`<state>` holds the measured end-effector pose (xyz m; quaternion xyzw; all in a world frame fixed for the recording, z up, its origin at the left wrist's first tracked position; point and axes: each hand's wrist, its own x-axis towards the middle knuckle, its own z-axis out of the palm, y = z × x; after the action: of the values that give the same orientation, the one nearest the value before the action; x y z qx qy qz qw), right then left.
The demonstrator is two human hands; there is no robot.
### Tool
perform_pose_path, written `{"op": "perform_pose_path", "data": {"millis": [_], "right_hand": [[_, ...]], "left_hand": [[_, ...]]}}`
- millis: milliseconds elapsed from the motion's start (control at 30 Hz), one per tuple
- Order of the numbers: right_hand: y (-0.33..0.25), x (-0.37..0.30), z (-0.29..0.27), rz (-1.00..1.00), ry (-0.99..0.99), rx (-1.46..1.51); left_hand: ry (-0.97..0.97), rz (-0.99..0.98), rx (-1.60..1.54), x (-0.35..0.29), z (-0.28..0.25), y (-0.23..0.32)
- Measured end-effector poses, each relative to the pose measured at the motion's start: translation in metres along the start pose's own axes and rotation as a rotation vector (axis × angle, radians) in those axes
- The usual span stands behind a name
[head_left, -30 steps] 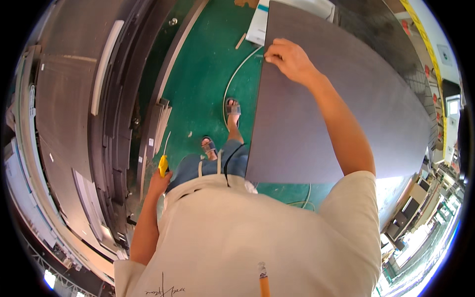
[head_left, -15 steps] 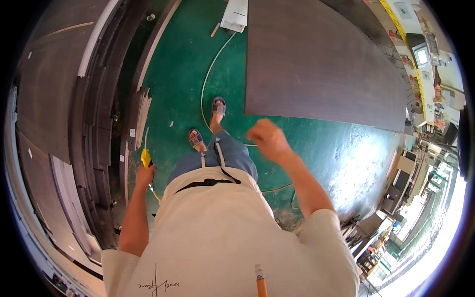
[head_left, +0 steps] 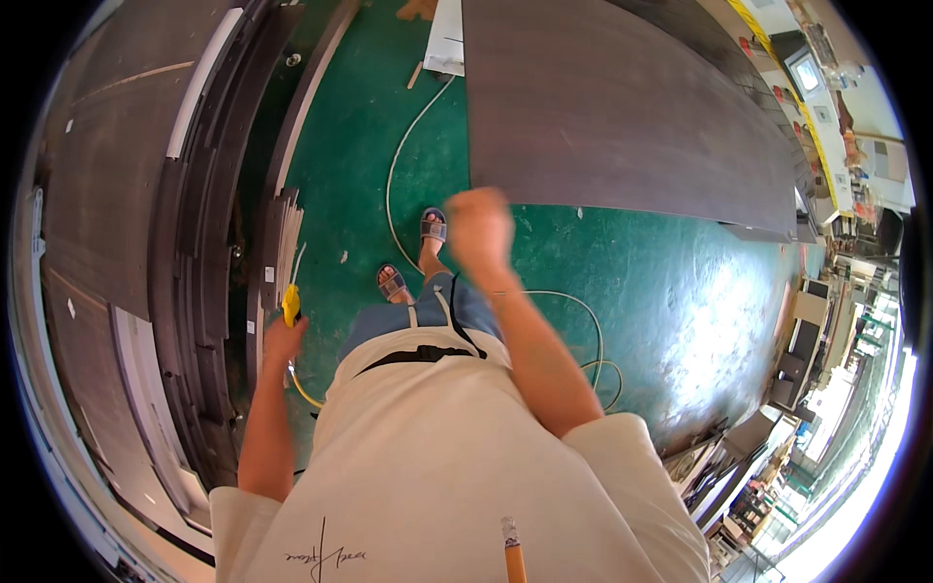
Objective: The person uses a yellow air blow gun to clean the surface of large, dark rectangular panels. They repeatedly pick up panels from a stack, place them on a workbench, and blow air across the surface to remove dust or debris before stacking them back.
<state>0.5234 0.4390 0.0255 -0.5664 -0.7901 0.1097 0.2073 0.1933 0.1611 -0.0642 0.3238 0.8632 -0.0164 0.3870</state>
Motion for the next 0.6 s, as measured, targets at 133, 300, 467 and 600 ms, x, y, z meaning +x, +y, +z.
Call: {"op": "perform_pose_path", "data": {"millis": [133,300,467,600], "right_hand": [[-0.048,-0.035,0.035,-0.047,-0.202,0.527],[0.032,-0.038,-0.019,0.308,-0.202,0.663],[0.097,-0.046,-0.045,0.473,-0.156,0.795],[0.136,-0.042,-0.085,0.523,-0.195,0.918]], "left_hand": [[0.033,0.254,-0.170,0.004,-0.058,0.071],[0.035,0.430,-0.036,-0.067,-0.104,0.179],[0.105,0.543,0.246,-0.137,-0.090,0.245],[0.232,0.443,0.319,-0.167,-0.074,0.289]]}}
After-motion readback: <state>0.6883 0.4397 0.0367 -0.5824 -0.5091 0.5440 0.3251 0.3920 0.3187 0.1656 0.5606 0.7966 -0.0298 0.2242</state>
